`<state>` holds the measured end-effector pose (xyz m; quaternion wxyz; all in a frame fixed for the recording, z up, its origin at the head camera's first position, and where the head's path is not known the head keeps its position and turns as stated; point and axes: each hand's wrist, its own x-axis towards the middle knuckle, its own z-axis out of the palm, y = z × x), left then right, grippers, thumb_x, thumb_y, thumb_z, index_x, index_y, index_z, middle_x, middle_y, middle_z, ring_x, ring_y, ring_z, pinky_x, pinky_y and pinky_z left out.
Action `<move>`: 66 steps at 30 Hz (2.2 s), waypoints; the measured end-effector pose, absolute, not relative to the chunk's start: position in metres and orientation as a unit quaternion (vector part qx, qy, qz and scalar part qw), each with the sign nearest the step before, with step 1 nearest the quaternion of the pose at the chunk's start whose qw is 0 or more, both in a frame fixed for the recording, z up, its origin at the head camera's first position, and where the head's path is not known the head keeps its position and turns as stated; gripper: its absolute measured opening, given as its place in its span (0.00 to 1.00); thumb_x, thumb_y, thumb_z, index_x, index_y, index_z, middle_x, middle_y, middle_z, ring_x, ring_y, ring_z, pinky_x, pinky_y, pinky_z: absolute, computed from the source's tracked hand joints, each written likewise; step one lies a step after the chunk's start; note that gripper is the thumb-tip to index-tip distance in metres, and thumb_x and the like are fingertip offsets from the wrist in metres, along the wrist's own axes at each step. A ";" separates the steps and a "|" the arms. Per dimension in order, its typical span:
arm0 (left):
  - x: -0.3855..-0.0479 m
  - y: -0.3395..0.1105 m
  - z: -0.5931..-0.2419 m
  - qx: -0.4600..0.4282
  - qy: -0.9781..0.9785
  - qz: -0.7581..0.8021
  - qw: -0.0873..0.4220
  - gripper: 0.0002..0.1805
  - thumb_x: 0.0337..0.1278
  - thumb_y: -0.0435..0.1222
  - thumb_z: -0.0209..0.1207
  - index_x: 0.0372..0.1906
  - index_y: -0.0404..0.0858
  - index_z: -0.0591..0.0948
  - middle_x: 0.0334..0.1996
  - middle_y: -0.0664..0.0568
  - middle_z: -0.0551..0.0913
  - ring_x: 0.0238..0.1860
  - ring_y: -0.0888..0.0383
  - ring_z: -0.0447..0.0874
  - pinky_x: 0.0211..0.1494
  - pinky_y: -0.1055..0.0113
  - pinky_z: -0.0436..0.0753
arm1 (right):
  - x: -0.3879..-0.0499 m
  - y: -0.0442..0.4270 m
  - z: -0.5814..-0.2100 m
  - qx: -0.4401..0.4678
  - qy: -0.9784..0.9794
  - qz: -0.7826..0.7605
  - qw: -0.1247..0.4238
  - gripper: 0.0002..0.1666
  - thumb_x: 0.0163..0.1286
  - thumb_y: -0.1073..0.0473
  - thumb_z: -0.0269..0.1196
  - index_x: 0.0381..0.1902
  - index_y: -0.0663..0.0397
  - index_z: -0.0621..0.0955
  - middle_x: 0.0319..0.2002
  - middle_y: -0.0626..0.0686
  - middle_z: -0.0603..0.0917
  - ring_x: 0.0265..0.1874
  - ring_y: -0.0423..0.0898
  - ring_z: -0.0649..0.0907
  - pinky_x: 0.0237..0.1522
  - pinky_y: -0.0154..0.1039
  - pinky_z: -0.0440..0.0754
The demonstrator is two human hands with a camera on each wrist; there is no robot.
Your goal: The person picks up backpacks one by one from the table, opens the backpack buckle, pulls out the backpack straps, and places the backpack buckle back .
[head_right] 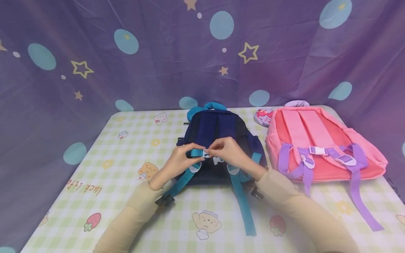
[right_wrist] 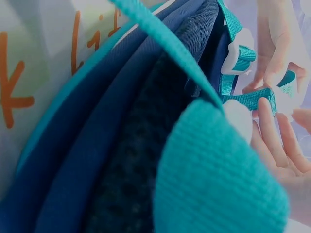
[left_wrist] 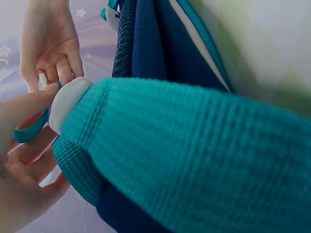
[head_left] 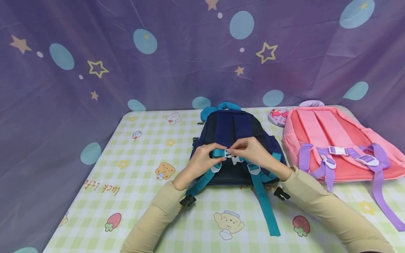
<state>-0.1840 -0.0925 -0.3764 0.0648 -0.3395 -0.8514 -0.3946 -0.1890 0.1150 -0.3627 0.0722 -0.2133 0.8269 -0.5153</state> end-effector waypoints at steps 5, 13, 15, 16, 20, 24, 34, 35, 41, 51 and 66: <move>-0.178 -0.092 -0.374 -0.327 -0.864 -0.375 0.083 0.17 0.49 0.34 0.68 0.46 0.35 0.81 0.40 0.47 0.85 0.38 0.54 0.82 0.43 0.66 0.79 | -0.188 0.113 -0.365 -0.215 0.822 -0.522 0.075 0.08 0.66 0.63 0.60 0.35 0.63 0.85 0.34 0.56 0.85 0.33 0.58 0.83 0.36 0.48 0.81; -0.173 -0.089 -0.370 -0.301 -0.870 -0.363 0.144 0.10 0.50 0.34 0.67 0.36 0.35 0.79 0.31 0.47 0.84 0.29 0.54 0.79 0.32 0.69 0.75 | -0.185 0.113 -0.366 -0.226 0.823 -0.518 0.057 0.08 0.66 0.63 0.61 0.34 0.64 0.84 0.36 0.58 0.85 0.34 0.52 0.84 0.37 0.39 0.82; -0.172 -0.088 -0.369 -0.289 -0.875 -0.360 0.146 0.09 0.51 0.33 0.67 0.34 0.35 0.80 0.30 0.47 0.83 0.26 0.55 0.77 0.28 0.71 0.72 | -0.186 0.113 -0.366 -0.226 0.823 -0.519 0.054 0.08 0.66 0.64 0.61 0.35 0.64 0.84 0.36 0.58 0.85 0.34 0.50 0.84 0.38 0.38 0.82; -0.172 -0.087 -0.368 -0.283 -0.878 -0.359 0.142 0.08 0.51 0.33 0.66 0.34 0.35 0.80 0.30 0.47 0.83 0.24 0.56 0.76 0.27 0.72 0.71 | -0.186 0.113 -0.367 -0.226 0.823 -0.519 0.053 0.08 0.66 0.64 0.61 0.35 0.64 0.84 0.36 0.58 0.85 0.34 0.48 0.84 0.38 0.38 0.82; -0.170 -0.086 -0.366 -0.260 -0.890 -0.351 0.129 0.07 0.53 0.34 0.65 0.34 0.35 0.81 0.30 0.46 0.84 0.24 0.55 0.77 0.28 0.70 0.73 | -0.185 0.112 -0.367 -0.227 0.819 -0.524 0.045 0.07 0.66 0.64 0.61 0.34 0.63 0.84 0.36 0.57 0.85 0.34 0.47 0.85 0.38 0.36 0.82; -0.170 -0.084 -0.365 -0.254 -0.892 -0.351 0.127 0.05 0.55 0.34 0.64 0.33 0.36 0.81 0.31 0.47 0.84 0.29 0.54 0.81 0.35 0.66 0.78 | -0.185 0.111 -0.368 -0.227 0.817 -0.529 0.041 0.07 0.66 0.65 0.61 0.33 0.64 0.83 0.37 0.58 0.85 0.35 0.48 0.85 0.39 0.37 0.82; -0.168 -0.084 -0.366 -0.272 -0.877 -0.374 0.128 0.03 0.54 0.30 0.64 0.32 0.34 0.82 0.34 0.47 0.84 0.35 0.52 0.84 0.39 0.64 0.81 | -0.184 0.111 -0.371 -0.215 0.815 -0.535 0.047 0.06 0.65 0.66 0.61 0.32 0.66 0.82 0.37 0.60 0.85 0.36 0.51 0.85 0.38 0.35 0.82; -0.168 -0.084 -0.367 -0.275 -0.876 -0.375 0.131 0.03 0.54 0.30 0.64 0.31 0.33 0.82 0.34 0.46 0.84 0.36 0.51 0.84 0.40 0.64 0.81 | -0.184 0.111 -0.372 -0.214 0.815 -0.536 0.046 0.06 0.65 0.66 0.61 0.32 0.66 0.82 0.37 0.60 0.85 0.36 0.51 0.85 0.38 0.35 0.82; -0.167 -0.085 -0.368 -0.304 -0.870 -0.345 0.174 0.04 0.50 0.30 0.66 0.29 0.34 0.83 0.38 0.47 0.83 0.38 0.52 0.82 0.42 0.63 0.79 | -0.184 0.110 -0.373 -0.211 0.813 -0.541 0.035 0.05 0.65 0.68 0.61 0.30 0.66 0.82 0.36 0.61 0.85 0.34 0.52 0.85 0.34 0.32 0.81; -0.166 -0.086 -0.372 -0.332 -0.859 -0.333 0.201 0.04 0.48 0.30 0.67 0.28 0.34 0.83 0.37 0.47 0.83 0.38 0.53 0.82 0.42 0.64 0.78 | -0.184 0.112 -0.375 -0.199 0.815 -0.544 0.024 0.05 0.63 0.69 0.60 0.29 0.66 0.81 0.34 0.61 0.85 0.31 0.54 0.85 0.31 0.30 0.79; -0.168 -0.087 -0.373 -0.330 -0.858 -0.345 0.191 0.03 0.50 0.30 0.66 0.29 0.33 0.84 0.35 0.47 0.86 0.38 0.53 0.82 0.43 0.64 0.77 | -0.183 0.110 -0.380 -0.203 0.804 -0.558 0.021 0.03 0.63 0.72 0.59 0.29 0.66 0.78 0.36 0.63 0.85 0.35 0.54 0.86 0.36 0.33 0.82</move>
